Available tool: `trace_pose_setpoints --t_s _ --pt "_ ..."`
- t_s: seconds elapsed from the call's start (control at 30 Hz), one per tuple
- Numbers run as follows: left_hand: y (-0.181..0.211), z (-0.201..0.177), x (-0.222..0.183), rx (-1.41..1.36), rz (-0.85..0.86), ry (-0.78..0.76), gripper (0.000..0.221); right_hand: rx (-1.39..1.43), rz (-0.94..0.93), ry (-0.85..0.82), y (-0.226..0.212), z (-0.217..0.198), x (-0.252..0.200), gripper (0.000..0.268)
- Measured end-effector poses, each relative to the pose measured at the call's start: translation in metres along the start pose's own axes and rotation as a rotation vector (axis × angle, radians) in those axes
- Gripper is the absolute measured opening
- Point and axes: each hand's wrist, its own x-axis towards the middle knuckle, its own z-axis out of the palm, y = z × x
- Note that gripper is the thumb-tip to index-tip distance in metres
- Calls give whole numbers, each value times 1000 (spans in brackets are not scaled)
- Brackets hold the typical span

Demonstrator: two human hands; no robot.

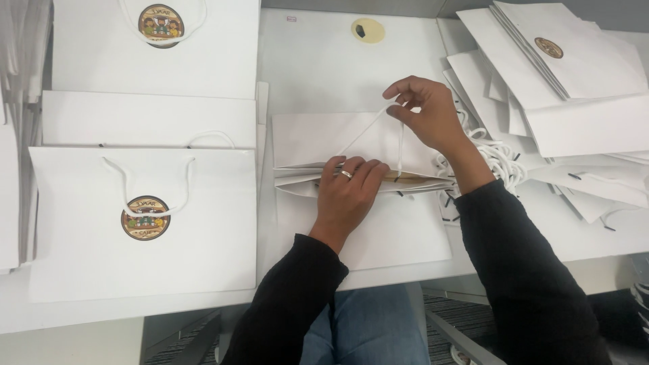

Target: Assembling paper shopping bags by inserting rope handles through holes and securing them.

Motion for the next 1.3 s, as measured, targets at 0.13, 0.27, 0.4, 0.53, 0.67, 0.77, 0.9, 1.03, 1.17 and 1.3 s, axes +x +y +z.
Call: trace_pose_setpoints --t_s 0.13,0.27,0.4,0.53,0.67,0.77,0.9,1.03,1.17,1.3 --pt "-5 13 -10 67 -7 15 5 -109 2 38 -5 -8 -27 19" --pt "-9 15 -10 198 -101 27 23 -269 -78 198 -21 -9 -74 21" --pt "-11 20 -11 312 -302 -140 53 -388 -37 458 -12 8 -133 24" --pt "-20 27 -16 332 -449 -302 70 -393 91 437 -23 39 -173 31" --pt "-26 34 -23 258 -521 -483 75 -427 260 364 -30 55 -195 43" --pt "-25 29 -26 259 -491 -456 73 -481 304 374 -31 60 -204 47" --pt "-14 -9 -20 234 -499 -429 75 -488 335 388 -26 61 -209 53" --pt "5 -48 -36 150 -635 -605 82 -545 303 359 -14 58 -206 55" --pt "10 -65 -48 32 -662 -475 85 -549 326 315 -4 52 -199 64" --pt "11 -76 -31 -163 -849 -392 69 -539 361 359 -6 47 -194 65"
